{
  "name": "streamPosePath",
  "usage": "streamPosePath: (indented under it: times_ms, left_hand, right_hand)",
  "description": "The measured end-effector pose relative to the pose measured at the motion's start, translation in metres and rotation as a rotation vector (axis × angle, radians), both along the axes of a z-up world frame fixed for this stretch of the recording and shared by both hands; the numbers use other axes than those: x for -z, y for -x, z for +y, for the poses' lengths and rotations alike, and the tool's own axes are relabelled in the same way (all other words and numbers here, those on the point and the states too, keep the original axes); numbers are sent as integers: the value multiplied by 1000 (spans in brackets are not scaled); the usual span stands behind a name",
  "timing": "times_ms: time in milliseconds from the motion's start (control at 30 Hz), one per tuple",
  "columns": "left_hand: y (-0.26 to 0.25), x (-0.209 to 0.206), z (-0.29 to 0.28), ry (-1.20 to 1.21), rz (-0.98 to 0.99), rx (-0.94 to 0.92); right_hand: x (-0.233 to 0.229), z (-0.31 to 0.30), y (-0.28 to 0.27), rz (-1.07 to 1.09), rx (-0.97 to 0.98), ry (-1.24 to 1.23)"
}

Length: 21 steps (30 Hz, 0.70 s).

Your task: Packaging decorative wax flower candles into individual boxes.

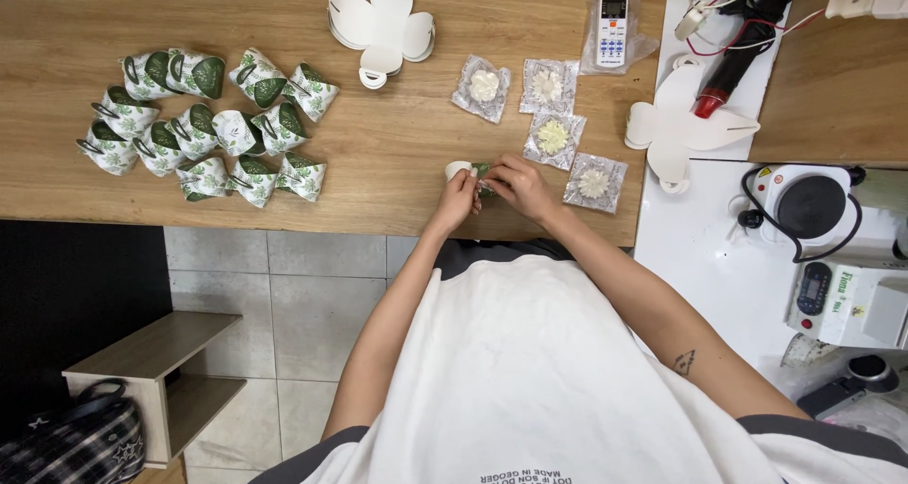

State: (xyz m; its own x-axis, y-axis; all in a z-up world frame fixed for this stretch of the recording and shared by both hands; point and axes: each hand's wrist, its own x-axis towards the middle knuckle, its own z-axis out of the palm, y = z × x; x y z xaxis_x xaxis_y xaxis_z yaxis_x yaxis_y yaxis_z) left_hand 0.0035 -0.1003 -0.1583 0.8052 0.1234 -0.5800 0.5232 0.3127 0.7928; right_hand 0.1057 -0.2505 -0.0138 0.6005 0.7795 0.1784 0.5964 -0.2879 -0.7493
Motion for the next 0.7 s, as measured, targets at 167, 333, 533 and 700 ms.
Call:
streamPosePath:
  times_ms: [167, 333, 533, 700]
  left_hand:
    - [8, 1, -8, -77, -90, 28]
    - [6, -31, -18, -559, -188, -3]
    - [7, -29, -17, -445, -173, 6]
    - [5, -57, -14, -503, -92, 72]
  right_hand:
    - [6, -7, -2, 114, -3, -9]
    - [4, -10, -3, 154, 93, -5]
    - [7, -11, -1, 126, 80, -42]
    - [-1, -10, 2, 133, 118, -36]
